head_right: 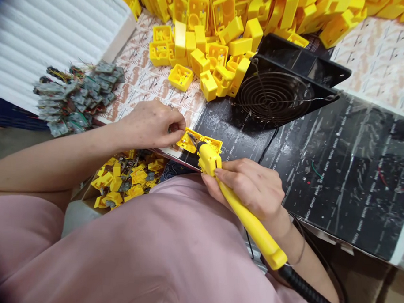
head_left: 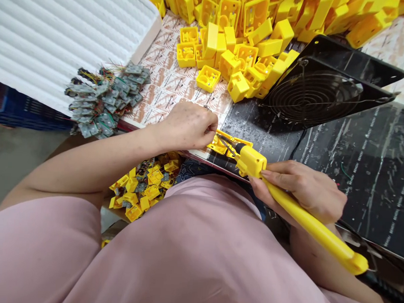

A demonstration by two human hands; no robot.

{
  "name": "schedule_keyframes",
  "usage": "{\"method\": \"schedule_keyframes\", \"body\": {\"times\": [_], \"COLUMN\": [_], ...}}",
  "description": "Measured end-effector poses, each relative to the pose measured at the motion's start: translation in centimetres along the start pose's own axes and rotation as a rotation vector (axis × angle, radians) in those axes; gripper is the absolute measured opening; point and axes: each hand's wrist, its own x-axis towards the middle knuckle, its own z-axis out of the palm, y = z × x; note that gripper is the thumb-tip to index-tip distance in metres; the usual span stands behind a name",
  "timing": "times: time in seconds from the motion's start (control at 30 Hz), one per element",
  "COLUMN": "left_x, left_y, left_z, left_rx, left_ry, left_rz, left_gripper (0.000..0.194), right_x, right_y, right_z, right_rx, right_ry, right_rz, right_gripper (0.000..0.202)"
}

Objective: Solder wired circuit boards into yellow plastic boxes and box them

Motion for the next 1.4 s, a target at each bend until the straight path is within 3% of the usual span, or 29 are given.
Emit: {"method": "schedule_keyframes", "body": {"times": [0.3, 0.4, 0.57, 0.67, 0.8, 0.93, 1.07, 1.2, 1.33, 1.4], "left_x": [-0.1, -0.1, -0.5, -1.0, -1.4, -1.2, -1.1, -1.1, -0.8, -0.5], "left_y": [-0.3, -0.2, 0.0, -0.3, -1.5, -2.4, -2.7, -2.3, -1.7, -1.5], "left_z": [0.2, 0.0, -0.2, 0.2, 1.3, 2.0, 2.0, 1.8, 1.1, 0.6], "left_rx": [-0.018, 0.013, 0.081, 0.096, -0.016, -0.203, -0.268, -0.213, -0.147, -0.113], "left_ry": [0.036, 0.027, 0.003, 0.002, 0.105, 0.163, 0.123, 0.088, -0.008, -0.06], "left_rz": [0.018, 0.016, 0.008, 0.06, 0.176, 0.16, 0.196, 0.215, 0.184, 0.167], "left_gripper": [0.03, 0.031, 0.036, 0.04, 0.037, 0.03, 0.026, 0.022, 0.021, 0.02], "right_x": [-2.0, -2.2, -3.0, -3.8, -4.0, -3.9, -4.3, -4.6, -4.0, -3.5], "right_y": [0.9, 0.9, 0.6, 0.5, 0.1, 0.1, 0.7, 1.2, 1.1, 1.0], "right_z": [-0.1, 0.0, 0.0, -0.2, -0.3, -0.5, -1.2, -1.0, -0.3, -0.2], "right_rx": [-0.025, 0.008, -0.002, -0.049, 0.034, 0.131, -0.008, 0.138, 0.174, 0.154], "right_ry": [0.105, 0.159, 0.202, 0.208, 0.245, 0.206, 0.15, 0.028, 0.005, -0.019], "right_rz": [0.106, 0.076, 0.136, 0.202, 0.294, 0.211, 0.245, 0.125, 0.104, 0.08], "right_gripper": [0.021, 0.009, 0.056, 0.069, 0.055, 0.051, 0.052, 0.028, 0.005, 0.016]}}
